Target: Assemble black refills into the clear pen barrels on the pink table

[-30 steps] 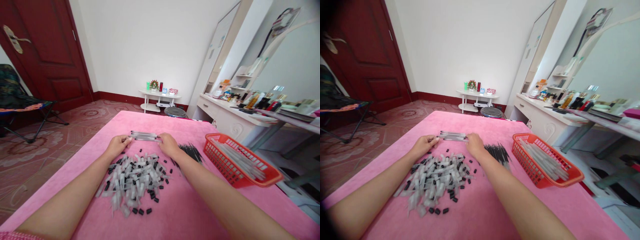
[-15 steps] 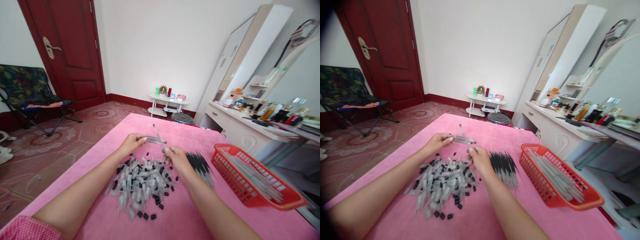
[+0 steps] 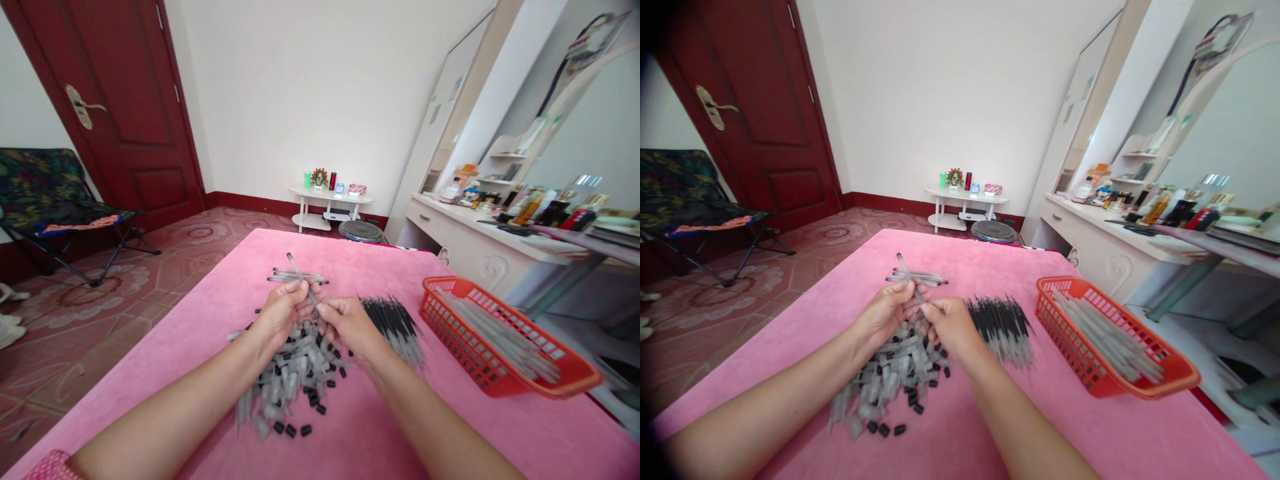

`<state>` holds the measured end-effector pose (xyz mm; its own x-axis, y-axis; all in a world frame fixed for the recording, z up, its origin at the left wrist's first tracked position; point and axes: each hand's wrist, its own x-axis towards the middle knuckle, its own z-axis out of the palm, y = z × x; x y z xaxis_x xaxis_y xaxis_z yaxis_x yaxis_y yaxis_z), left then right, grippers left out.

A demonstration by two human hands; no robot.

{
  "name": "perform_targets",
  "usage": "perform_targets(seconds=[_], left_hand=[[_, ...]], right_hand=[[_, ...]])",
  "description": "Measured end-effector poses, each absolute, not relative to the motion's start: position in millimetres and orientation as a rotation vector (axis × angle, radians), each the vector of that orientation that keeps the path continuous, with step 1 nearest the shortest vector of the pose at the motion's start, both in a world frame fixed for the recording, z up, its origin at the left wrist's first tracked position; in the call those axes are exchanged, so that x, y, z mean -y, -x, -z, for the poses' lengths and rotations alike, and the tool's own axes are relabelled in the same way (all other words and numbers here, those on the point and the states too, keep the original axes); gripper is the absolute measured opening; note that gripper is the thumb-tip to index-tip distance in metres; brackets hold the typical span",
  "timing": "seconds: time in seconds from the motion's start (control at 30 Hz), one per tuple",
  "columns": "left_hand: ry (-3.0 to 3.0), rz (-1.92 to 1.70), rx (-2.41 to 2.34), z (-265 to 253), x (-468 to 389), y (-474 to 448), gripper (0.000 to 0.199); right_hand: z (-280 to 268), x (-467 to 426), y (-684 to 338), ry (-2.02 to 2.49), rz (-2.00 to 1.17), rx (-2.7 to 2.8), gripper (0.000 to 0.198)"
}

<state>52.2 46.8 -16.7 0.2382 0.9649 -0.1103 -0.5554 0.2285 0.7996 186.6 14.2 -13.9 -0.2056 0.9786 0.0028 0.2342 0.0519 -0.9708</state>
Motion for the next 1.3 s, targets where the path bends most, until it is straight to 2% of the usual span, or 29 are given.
perform_targets(seconds=[0.2,0.33,0.47,0.63,0.87,1.1,1.2,1.3], left_hand=[[-0.682,-1.229,-0.788,20,-50,-52,0.004],[-0.61,-1.519,-0.801,18,-72,-28,0.004],[-0.742,-1.429,-0.856,14,-80,-18,0.013],[-1.288,-1.237,-0.98,16,-69,-31,0.027],[-2.534,-1.027,-1.341,17,-56,-30,0.026],[-2.93,-0.836,-1.463,16,-50,-31,0.028],[-2.98,-0.816,-1.454,16,-52,-29,0.027],[-3.002,-0.783,-1.442,16,-53,-28,0.028]], right_hand=[[6,-4,-185,1.562,-0.196,2.033,0.025],[7,4,-182,1.732,0.047,2.135,0.025],[15,1,-180,1.699,-0.055,2.063,0.025],[21,-11,-186,1.335,-0.418,2.013,0.016],[6,-30,-220,1.255,-0.836,1.393,0.039],[12,-34,-231,1.378,-0.75,1.562,0.043],[12,-34,-230,1.352,-0.718,1.591,0.037],[8,-31,-229,1.302,-0.726,1.611,0.021]])
